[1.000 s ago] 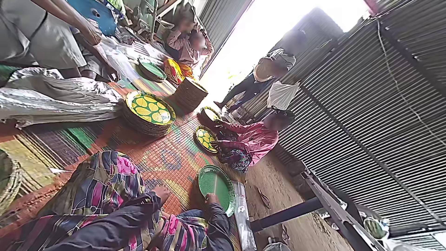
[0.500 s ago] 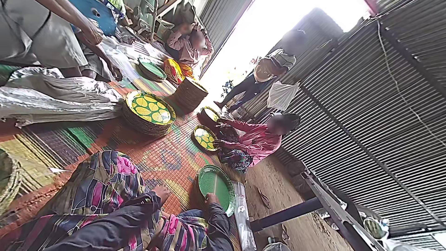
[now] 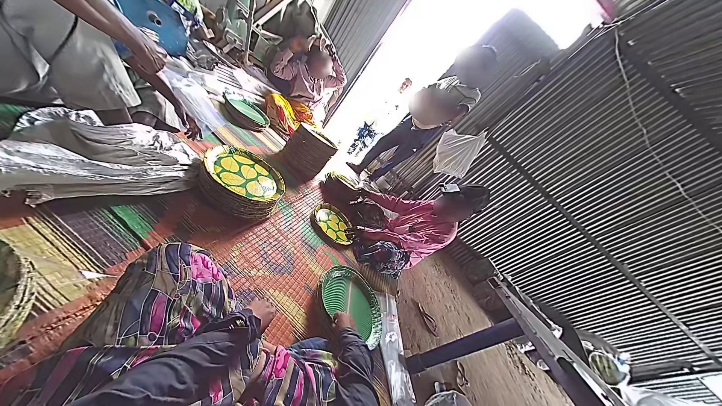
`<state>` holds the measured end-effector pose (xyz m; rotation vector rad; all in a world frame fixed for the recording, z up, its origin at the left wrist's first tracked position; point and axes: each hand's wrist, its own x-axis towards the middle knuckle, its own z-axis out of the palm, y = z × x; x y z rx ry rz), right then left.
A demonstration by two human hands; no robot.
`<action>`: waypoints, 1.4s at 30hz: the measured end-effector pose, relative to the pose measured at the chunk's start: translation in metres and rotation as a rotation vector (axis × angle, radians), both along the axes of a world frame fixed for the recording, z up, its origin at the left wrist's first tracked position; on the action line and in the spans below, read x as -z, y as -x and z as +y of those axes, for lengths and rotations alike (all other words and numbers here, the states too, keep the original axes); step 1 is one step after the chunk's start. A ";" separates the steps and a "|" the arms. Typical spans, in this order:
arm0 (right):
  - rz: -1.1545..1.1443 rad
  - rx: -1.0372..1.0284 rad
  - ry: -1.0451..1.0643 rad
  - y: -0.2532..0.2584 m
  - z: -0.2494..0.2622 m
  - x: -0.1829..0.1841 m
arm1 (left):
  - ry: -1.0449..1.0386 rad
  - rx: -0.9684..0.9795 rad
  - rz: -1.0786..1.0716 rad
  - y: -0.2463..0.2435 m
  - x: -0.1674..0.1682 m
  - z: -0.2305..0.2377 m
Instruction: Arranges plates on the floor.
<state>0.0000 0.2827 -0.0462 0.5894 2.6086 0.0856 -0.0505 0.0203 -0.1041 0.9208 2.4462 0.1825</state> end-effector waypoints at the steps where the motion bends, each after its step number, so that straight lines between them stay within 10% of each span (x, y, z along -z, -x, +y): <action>1: 0.005 -0.007 -0.009 0.002 0.007 0.007 | -0.004 -0.002 0.001 0.001 0.002 0.001; 42: -0.024 0.013 0.020 -0.001 -0.008 -0.008 | 0.000 -0.020 -0.011 0.002 0.002 0.003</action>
